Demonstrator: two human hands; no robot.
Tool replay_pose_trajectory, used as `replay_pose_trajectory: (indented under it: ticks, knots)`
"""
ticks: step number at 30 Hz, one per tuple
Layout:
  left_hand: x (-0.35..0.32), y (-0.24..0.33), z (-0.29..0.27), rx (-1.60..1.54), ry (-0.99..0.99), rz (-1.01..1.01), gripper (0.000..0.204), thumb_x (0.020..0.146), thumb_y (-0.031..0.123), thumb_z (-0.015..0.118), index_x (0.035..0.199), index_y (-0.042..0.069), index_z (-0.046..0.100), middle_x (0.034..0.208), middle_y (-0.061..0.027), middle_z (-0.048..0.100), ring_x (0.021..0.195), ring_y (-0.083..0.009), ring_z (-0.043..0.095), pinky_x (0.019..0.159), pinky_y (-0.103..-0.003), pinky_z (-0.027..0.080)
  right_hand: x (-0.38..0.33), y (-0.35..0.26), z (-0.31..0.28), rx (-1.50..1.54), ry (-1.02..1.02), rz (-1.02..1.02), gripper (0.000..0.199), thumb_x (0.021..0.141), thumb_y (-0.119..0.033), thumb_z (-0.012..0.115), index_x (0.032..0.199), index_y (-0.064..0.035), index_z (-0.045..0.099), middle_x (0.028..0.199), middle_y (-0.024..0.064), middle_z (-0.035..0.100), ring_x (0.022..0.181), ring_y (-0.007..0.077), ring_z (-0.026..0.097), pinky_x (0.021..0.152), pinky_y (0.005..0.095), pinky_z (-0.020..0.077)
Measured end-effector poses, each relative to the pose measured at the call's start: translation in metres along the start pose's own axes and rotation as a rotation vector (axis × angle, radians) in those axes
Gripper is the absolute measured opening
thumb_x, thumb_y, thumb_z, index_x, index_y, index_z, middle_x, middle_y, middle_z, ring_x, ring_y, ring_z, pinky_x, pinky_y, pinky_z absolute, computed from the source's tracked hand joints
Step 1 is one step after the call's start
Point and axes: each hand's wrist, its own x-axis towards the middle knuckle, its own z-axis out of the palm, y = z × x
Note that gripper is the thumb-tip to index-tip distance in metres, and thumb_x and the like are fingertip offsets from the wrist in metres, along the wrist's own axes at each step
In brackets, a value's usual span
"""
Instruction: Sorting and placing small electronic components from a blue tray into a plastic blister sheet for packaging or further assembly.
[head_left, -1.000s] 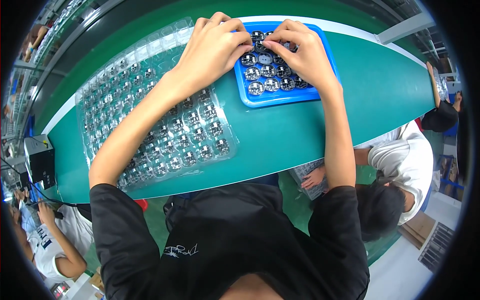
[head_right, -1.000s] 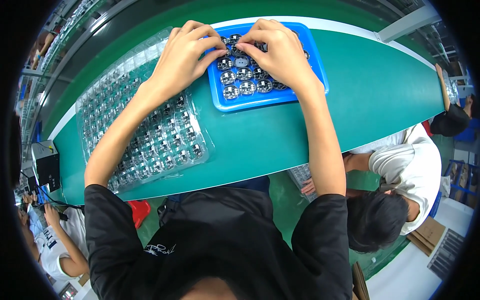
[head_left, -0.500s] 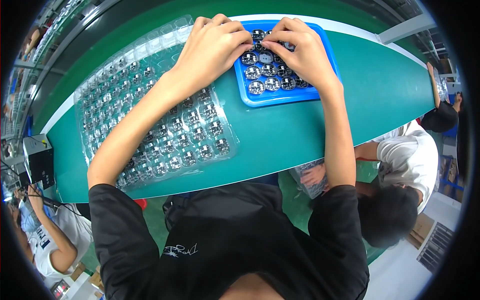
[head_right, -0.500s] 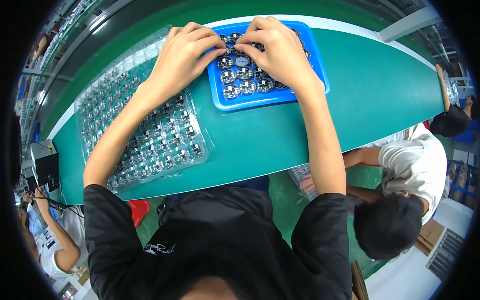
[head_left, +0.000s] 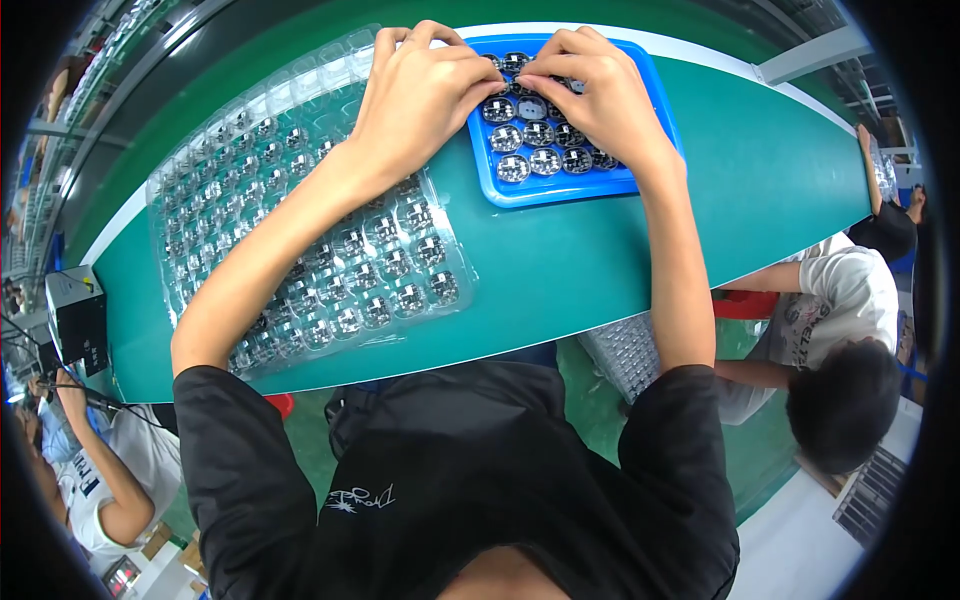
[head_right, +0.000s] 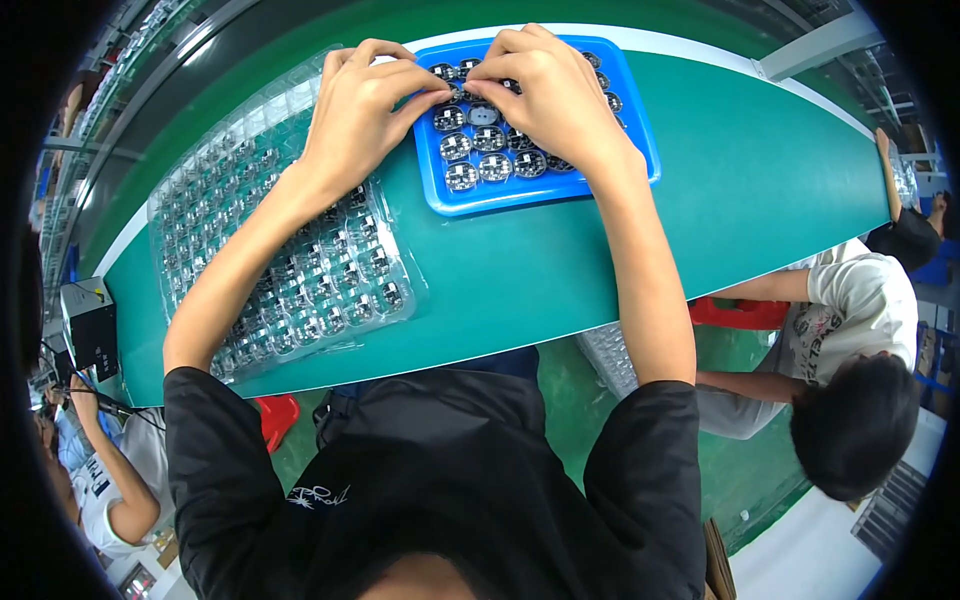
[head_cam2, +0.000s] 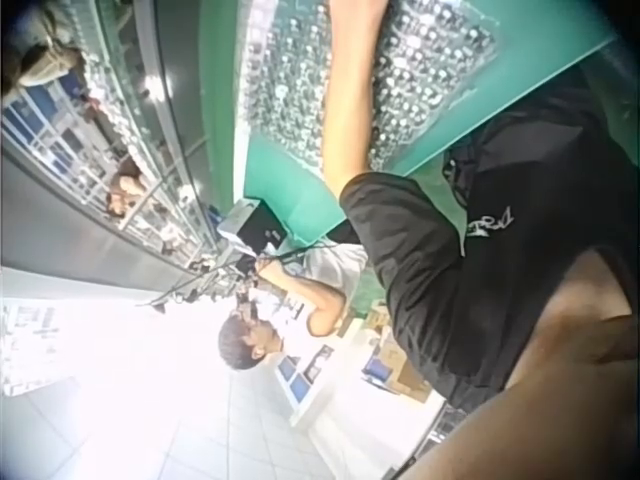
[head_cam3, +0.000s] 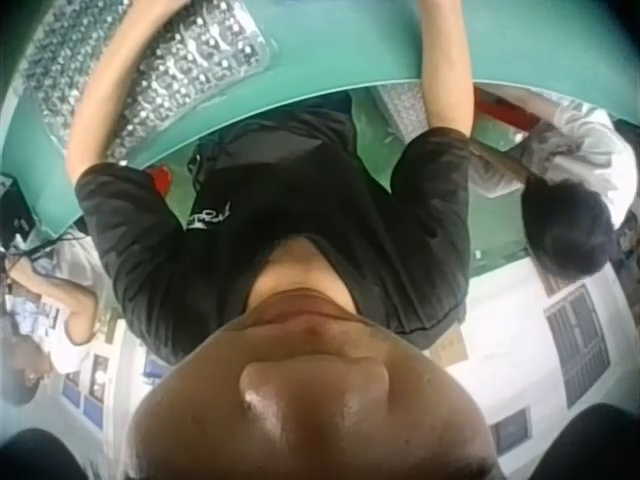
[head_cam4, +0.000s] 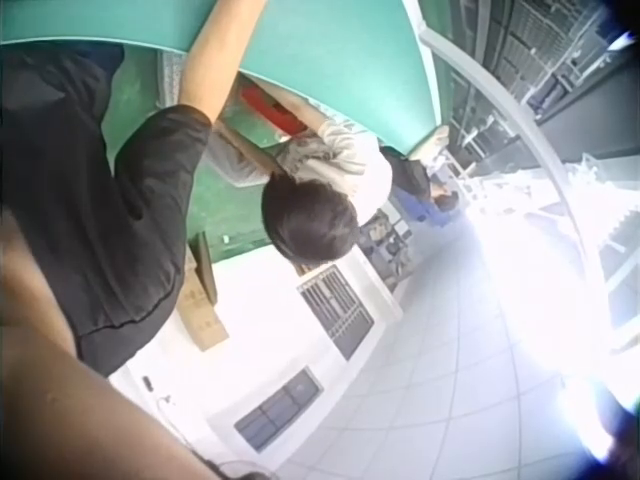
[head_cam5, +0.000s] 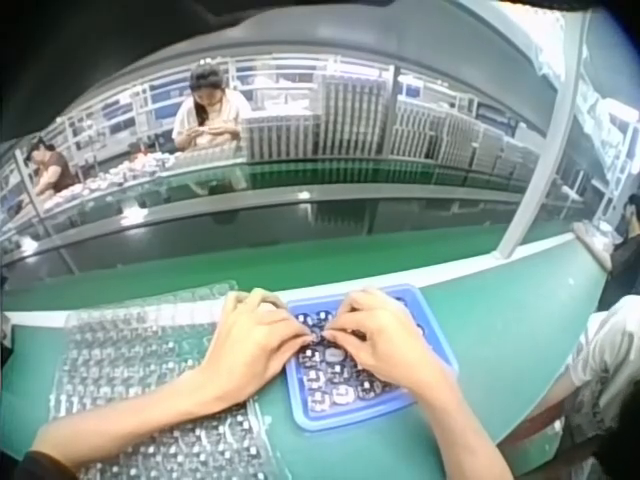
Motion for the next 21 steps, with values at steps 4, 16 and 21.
replay_pose_trajectory:
  ticks: [4, 16, 21]
  knots:
    - [0.003, -0.001, -0.003, 0.034, -0.044, 0.032, 0.013, 0.083, 0.023, 0.075, 0.091, 0.013, 0.078, 0.088, -0.0021, 0.074, 0.102, -0.0241, 0.062, 0.091, -0.044, 0.038, 0.001, -0.001, 0.0, -0.011, -0.006, -0.003, 0.009, 0.082, -0.009, 0.076, 0.089, -0.0025, 0.075, 0.087, 0.0058, 0.067, 0.085, 0.024, 0.061, 0.077, 0.0362, 0.0515]
    - [-0.001, -0.001, 0.002, -0.058, -0.048, -0.091, 0.011, 0.085, 0.022, 0.074, 0.09, 0.012, 0.078, 0.087, -0.0056, 0.074, 0.103, -0.025, 0.062, 0.092, -0.043, 0.038, 0.003, 0.001, 0.002, 0.031, -0.021, -0.021, 0.011, 0.081, -0.007, 0.076, 0.09, -0.0013, 0.074, 0.089, 0.0104, 0.071, 0.085, 0.0267, 0.065, 0.077, 0.0366, 0.0529]
    - [0.001, 0.0, -0.002, -0.004, -0.053, -0.044, 0.012, 0.085, 0.021, 0.074, 0.09, 0.011, 0.077, 0.088, -0.005, 0.074, 0.105, -0.0261, 0.06, 0.093, -0.044, 0.038, 0.007, 0.008, -0.001, 0.101, -0.041, -0.049, 0.01, 0.08, -0.007, 0.077, 0.088, -0.0011, 0.076, 0.087, 0.0101, 0.073, 0.083, 0.0266, 0.066, 0.076, 0.0367, 0.0534]
